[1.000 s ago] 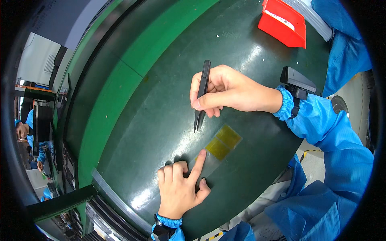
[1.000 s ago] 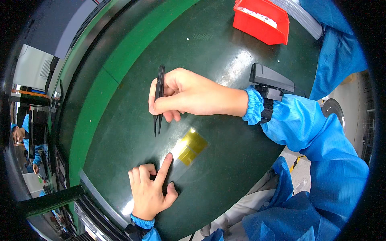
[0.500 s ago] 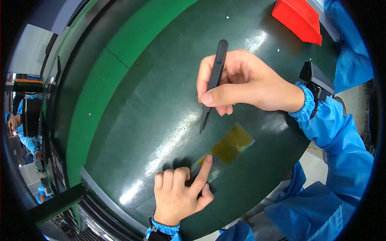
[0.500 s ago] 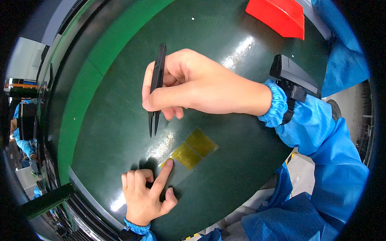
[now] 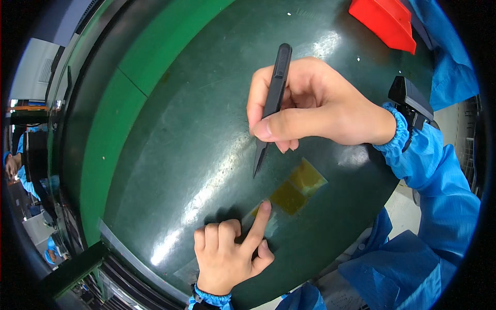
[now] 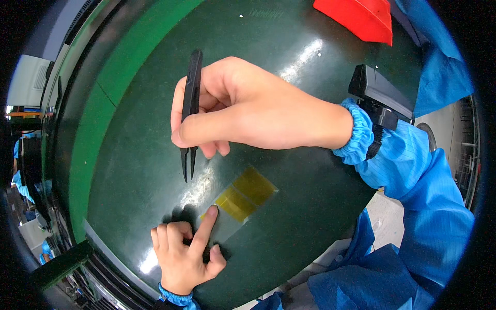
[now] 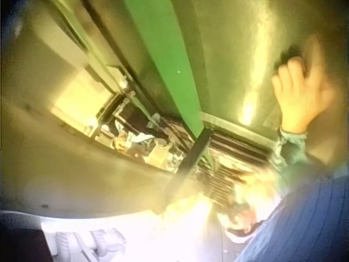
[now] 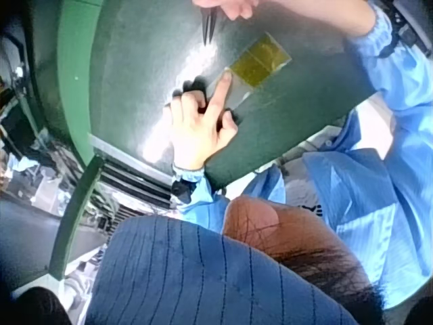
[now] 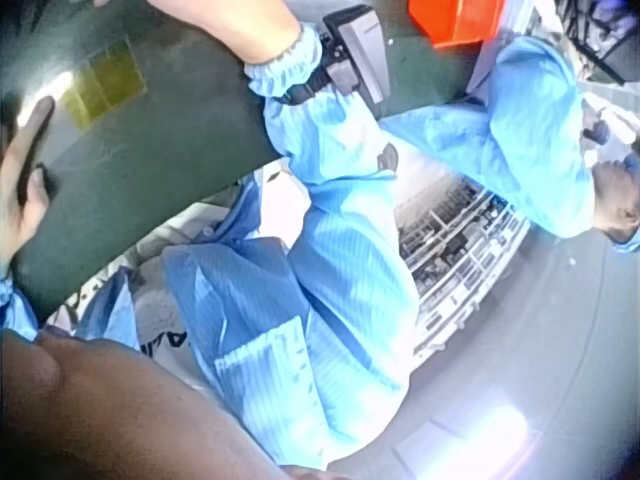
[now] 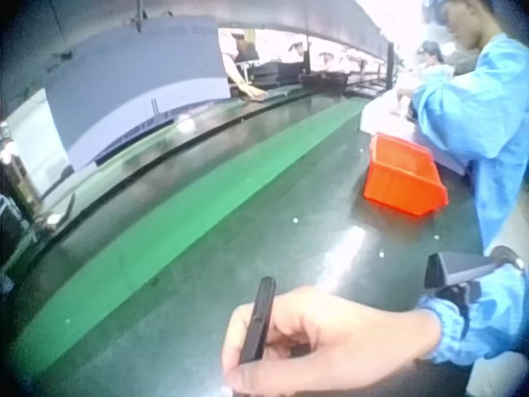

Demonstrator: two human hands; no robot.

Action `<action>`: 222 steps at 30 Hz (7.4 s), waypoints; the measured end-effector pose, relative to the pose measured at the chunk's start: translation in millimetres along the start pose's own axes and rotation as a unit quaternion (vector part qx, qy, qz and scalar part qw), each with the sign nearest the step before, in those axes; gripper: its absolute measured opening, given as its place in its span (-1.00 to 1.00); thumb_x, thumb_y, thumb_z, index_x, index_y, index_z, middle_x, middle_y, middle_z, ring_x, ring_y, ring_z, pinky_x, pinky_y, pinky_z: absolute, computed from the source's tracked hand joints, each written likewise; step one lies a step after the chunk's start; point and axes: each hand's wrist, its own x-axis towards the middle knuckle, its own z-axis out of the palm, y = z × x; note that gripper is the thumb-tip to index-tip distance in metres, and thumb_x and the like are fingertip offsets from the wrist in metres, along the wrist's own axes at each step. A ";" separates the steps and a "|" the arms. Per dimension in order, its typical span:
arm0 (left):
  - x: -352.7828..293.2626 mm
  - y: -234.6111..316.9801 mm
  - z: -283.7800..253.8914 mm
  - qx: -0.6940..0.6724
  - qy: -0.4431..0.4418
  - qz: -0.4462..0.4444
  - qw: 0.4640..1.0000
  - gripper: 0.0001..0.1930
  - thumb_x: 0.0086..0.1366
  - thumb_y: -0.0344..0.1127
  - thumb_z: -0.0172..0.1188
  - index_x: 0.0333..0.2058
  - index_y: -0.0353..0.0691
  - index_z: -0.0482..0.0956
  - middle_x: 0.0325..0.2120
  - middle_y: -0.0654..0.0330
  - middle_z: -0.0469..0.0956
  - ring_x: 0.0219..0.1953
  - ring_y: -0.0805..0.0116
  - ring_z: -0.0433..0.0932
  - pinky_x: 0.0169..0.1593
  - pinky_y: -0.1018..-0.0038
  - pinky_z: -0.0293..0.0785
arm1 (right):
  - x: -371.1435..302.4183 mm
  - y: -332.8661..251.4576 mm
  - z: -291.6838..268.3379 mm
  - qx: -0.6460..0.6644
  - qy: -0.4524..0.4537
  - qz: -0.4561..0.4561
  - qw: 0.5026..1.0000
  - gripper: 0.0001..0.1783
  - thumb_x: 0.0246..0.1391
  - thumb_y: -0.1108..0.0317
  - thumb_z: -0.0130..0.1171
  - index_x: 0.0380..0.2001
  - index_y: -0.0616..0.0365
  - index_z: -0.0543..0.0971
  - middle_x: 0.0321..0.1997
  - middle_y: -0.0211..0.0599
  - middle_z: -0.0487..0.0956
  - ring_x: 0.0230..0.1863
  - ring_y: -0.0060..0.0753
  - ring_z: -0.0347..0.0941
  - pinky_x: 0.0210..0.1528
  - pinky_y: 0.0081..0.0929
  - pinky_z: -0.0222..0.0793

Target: The person assembles and inspects electronic tablet devices on a factory production line, manipulating electronic components and screen panels with a stylus pen and tweezers.

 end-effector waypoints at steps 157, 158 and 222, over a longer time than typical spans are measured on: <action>13.2 37.5 15.6 0.094 0.097 0.054 0.989 -0.78 0.36 -0.27 0.17 -0.27 -0.23 0.76 -0.27 0.20 0.72 -0.18 0.30 0.66 -0.06 0.50 0.64 | -51.2 42.1 27.7 -0.546 -0.074 -0.332 0.766 -0.73 -0.13 0.37 0.26 -0.30 0.23 0.55 -0.27 -0.34 0.35 -0.49 -0.63 0.40 -0.54 -0.68 0.47; 12.0 37.3 17.6 0.097 0.108 0.053 0.988 -0.79 0.36 -0.27 0.18 -0.28 -0.22 0.76 -0.28 0.20 0.71 -0.18 0.31 0.66 -0.05 0.50 0.65 | -51.0 43.0 27.6 -0.545 -0.072 -0.333 0.766 -0.73 -0.13 0.37 0.26 -0.30 0.23 0.55 -0.27 -0.34 0.35 -0.49 -0.63 0.40 -0.54 -0.68 0.47; 13.4 41.0 18.2 0.070 0.092 0.037 0.993 -0.78 0.14 -0.29 0.37 -0.24 -0.20 0.78 -0.24 0.19 0.70 -0.16 0.27 0.65 -0.03 0.48 0.63 | -48.4 51.1 31.5 -0.508 -0.027 -0.320 0.799 -0.67 -0.24 0.38 0.21 -0.34 0.33 0.52 -0.35 -0.26 0.36 -0.36 -0.35 0.40 -0.36 -0.51 0.43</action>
